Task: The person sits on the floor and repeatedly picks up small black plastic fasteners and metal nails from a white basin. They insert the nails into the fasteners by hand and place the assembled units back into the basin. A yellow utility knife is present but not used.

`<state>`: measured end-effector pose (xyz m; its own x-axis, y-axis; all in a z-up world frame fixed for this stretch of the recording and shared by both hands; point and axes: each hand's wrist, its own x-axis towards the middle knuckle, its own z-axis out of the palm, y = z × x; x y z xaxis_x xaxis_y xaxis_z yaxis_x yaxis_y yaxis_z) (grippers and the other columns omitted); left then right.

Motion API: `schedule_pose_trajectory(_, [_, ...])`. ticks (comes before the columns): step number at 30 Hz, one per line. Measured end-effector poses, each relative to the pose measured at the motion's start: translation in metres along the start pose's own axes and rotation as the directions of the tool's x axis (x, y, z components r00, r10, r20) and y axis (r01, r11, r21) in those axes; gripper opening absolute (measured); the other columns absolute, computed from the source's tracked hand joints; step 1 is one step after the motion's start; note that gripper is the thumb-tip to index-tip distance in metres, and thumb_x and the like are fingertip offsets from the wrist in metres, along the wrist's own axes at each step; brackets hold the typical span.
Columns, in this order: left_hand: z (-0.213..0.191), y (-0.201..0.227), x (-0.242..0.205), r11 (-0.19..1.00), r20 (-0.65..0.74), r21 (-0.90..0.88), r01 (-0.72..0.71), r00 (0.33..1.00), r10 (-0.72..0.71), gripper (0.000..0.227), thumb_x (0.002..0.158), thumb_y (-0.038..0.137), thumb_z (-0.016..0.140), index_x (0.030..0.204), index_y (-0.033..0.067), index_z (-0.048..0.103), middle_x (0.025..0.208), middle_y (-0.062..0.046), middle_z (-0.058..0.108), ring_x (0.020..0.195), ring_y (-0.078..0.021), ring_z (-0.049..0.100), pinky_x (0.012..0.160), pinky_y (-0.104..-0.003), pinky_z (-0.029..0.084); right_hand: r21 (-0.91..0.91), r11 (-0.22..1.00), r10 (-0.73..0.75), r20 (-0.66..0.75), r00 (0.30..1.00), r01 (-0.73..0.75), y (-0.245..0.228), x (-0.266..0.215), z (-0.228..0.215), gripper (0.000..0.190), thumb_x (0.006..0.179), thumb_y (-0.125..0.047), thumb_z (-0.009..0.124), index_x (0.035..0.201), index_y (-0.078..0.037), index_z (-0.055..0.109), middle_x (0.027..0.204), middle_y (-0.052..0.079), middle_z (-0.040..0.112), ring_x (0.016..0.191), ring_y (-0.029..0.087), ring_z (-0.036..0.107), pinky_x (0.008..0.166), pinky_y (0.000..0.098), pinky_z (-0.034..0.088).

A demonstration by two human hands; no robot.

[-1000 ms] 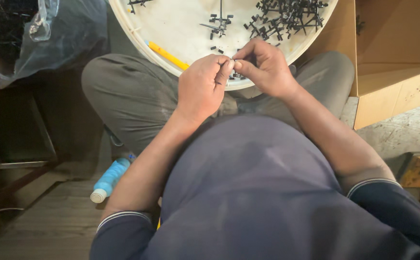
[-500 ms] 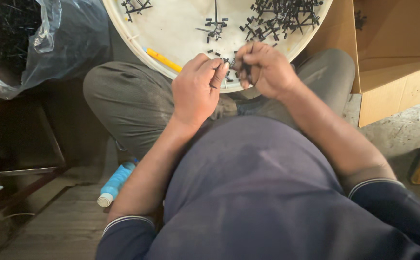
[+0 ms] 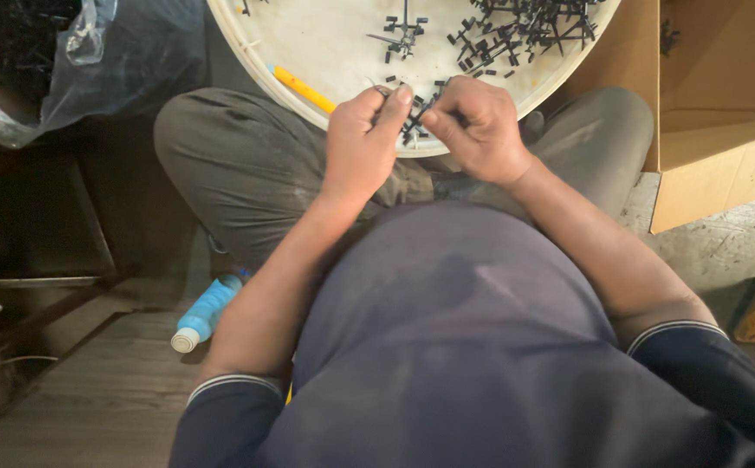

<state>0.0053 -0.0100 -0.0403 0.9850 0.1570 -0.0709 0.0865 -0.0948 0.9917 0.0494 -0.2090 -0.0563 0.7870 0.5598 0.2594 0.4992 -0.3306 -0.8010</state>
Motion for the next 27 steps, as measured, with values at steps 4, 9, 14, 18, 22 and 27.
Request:
schedule_pose_trajectory(4, [0.001,-0.007,0.000,0.995,-0.067,0.051,0.089,0.994,-0.086,0.046,0.102,0.027,0.068,0.070,-0.0017,0.052,0.057,-0.004,0.041,0.058,-0.0082,0.035,0.050,-0.035,0.032,0.225,0.959,0.200,-0.113,0.973,-0.171,0.009,-0.006,0.003,0.016,0.107,-0.012,0.072,0.099,-0.005,0.059,0.084,0.007,0.060,0.072,0.020,0.057,0.064,0.0359,0.045])
schedule_pose_trajectory(9, [-0.004,0.002,-0.007,0.973,-0.075,0.206,-0.107,0.989,0.124,0.048,0.106,0.029,0.068,0.075,-0.0021,0.048,0.063,-0.011,0.043,0.057,-0.0224,0.036,0.055,-0.038,0.035,0.918,-0.016,0.566,0.336,0.753,-0.397,0.019,0.006,-0.012,0.022,0.096,-0.018,0.071,0.105,-0.004,0.057,0.087,0.010,0.063,0.070,0.019,0.059,0.058,0.0340,0.050])
schedule_pose_trajectory(14, [-0.004,0.016,-0.011,0.919,-0.049,0.334,-0.210,0.970,0.239,0.043,0.105,0.029,0.067,0.075,0.0013,0.054,0.069,-0.013,0.054,0.062,-0.0313,0.052,0.058,-0.042,0.040,0.839,0.179,0.435,0.401,0.806,-0.514,0.006,0.004,-0.008,0.027,0.096,-0.022,0.071,0.114,-0.006,0.060,0.099,0.005,0.066,0.077,0.012,0.061,0.063,0.0291,0.052])
schedule_pose_trajectory(18, [-0.004,0.021,-0.010,0.910,-0.005,0.356,-0.214,0.973,0.231,0.039,0.103,0.027,0.068,0.075,0.0029,0.057,0.069,-0.012,0.056,0.062,-0.0313,0.055,0.058,-0.043,0.041,0.625,0.601,0.392,0.313,0.865,-0.498,0.007,-0.001,0.001,0.023,0.105,-0.024,0.070,0.110,-0.004,0.061,0.087,0.000,0.059,0.066,0.006,0.053,0.056,0.0233,0.044])
schedule_pose_trajectory(22, [-0.005,0.025,-0.014,0.809,0.079,0.398,-0.433,0.895,0.440,0.028,0.105,0.021,0.069,0.083,0.0052,0.061,0.079,-0.010,0.060,0.075,-0.0326,0.059,0.066,-0.044,0.046,0.673,0.531,0.502,0.240,0.831,-0.515,0.016,-0.002,0.012,0.026,0.111,-0.024,0.066,0.097,-0.006,0.055,0.076,-0.003,0.051,0.059,0.005,0.043,0.051,0.0221,0.035])
schedule_pose_trajectory(27, [-0.009,0.034,-0.018,0.716,0.130,0.473,-0.513,0.845,0.519,0.023,0.100,0.017,0.075,0.084,0.0060,0.062,0.078,-0.007,0.060,0.073,-0.0304,0.058,0.064,-0.044,0.046,0.839,0.252,0.712,0.176,0.680,-0.481,0.029,0.007,0.002,0.023,0.110,-0.023,0.063,0.096,-0.006,0.056,0.078,0.001,0.053,0.062,0.010,0.049,0.050,0.0256,0.040])
